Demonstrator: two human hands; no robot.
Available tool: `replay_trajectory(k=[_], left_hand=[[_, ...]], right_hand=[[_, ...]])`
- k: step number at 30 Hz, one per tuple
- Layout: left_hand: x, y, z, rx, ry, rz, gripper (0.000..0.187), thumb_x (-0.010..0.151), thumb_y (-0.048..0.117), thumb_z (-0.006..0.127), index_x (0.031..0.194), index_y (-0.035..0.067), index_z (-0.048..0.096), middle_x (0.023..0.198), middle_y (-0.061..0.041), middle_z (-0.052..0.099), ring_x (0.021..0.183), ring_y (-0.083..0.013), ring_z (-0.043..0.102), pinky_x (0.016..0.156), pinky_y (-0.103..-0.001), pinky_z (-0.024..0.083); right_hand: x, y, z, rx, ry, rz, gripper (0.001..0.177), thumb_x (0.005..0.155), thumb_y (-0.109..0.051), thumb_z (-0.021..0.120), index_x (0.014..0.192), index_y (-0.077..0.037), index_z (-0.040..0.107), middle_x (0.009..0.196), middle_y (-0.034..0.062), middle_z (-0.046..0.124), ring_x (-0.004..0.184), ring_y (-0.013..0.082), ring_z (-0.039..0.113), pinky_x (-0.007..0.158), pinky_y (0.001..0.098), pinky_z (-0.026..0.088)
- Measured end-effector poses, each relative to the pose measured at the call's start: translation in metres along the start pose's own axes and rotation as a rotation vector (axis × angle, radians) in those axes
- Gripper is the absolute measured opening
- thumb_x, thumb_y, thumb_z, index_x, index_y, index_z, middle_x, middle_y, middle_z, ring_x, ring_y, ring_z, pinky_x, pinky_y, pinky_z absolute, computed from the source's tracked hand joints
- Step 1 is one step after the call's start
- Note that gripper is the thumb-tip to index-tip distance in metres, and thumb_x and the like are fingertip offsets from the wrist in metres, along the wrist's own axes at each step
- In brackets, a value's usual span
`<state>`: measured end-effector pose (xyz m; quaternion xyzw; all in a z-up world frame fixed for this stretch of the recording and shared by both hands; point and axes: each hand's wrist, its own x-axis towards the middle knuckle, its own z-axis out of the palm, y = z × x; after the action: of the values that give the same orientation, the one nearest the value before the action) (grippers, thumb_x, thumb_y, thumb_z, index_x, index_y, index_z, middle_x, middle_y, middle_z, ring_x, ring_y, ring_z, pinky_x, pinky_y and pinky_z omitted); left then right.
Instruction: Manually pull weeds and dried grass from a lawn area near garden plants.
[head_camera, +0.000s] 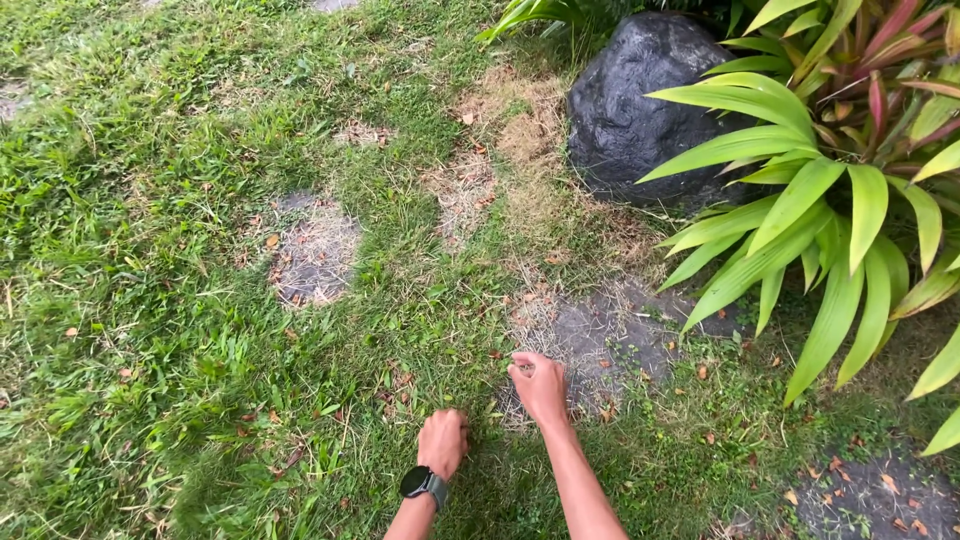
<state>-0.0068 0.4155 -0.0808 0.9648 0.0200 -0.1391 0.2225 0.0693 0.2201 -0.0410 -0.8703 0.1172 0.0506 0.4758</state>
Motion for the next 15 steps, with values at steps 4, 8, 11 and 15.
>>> replay_trajectory(k=[4, 8, 11, 15], left_hand=[[0.009, 0.000, -0.013, -0.098, -0.009, -0.028, 0.013, 0.090, 0.004, 0.064, 0.088, 0.006, 0.076, 0.077, -0.011, 0.074, 0.068, -0.0252, 0.074, 0.065, -0.038, 0.063], [0.023, 0.014, -0.052, -0.214, 0.073, -0.041, 0.014, 0.089, 0.008, 0.066, 0.094, 0.011, 0.079, 0.078, -0.009, 0.077, 0.063, -0.0183, 0.072, 0.064, -0.035, 0.062], [0.026, 0.050, -0.100, -0.286, 0.097, -0.067, 0.015, 0.093, 0.014, 0.065, 0.099, 0.013, 0.079, 0.078, -0.008, 0.078, 0.061, -0.0175, 0.072, 0.062, -0.036, 0.061], [0.043, 0.073, -0.117, -0.293, 0.186, 0.014, 0.016, 0.095, 0.018, 0.067, 0.106, 0.011, 0.077, 0.086, -0.011, 0.077, 0.068, -0.0240, 0.073, 0.065, -0.039, 0.060]], right_hand=[[0.005, -0.005, 0.023, -0.083, -0.086, 0.107, 0.037, 0.090, -0.017, 0.071, 0.126, -0.018, 0.068, 0.122, 0.0059, 0.074, 0.075, 0.0137, 0.073, 0.060, 0.0356, 0.058], [0.012, 0.010, 0.056, -0.177, -0.094, 0.039, 0.051, 0.083, -0.012, 0.079, 0.132, -0.019, 0.065, 0.132, 0.0087, 0.064, 0.082, 0.0124, 0.070, 0.074, 0.0300, 0.060], [0.006, 0.011, 0.063, -0.314, -0.150, 0.039, 0.046, 0.087, -0.012, 0.076, 0.131, -0.020, 0.066, 0.124, 0.0083, 0.066, 0.078, 0.0150, 0.068, 0.076, 0.0285, 0.060], [0.010, 0.032, 0.070, -0.302, -0.071, -0.073, 0.017, 0.091, -0.010, 0.072, 0.107, -0.011, 0.077, 0.102, 0.0102, 0.072, 0.074, 0.0121, 0.063, 0.067, 0.0298, 0.059]])
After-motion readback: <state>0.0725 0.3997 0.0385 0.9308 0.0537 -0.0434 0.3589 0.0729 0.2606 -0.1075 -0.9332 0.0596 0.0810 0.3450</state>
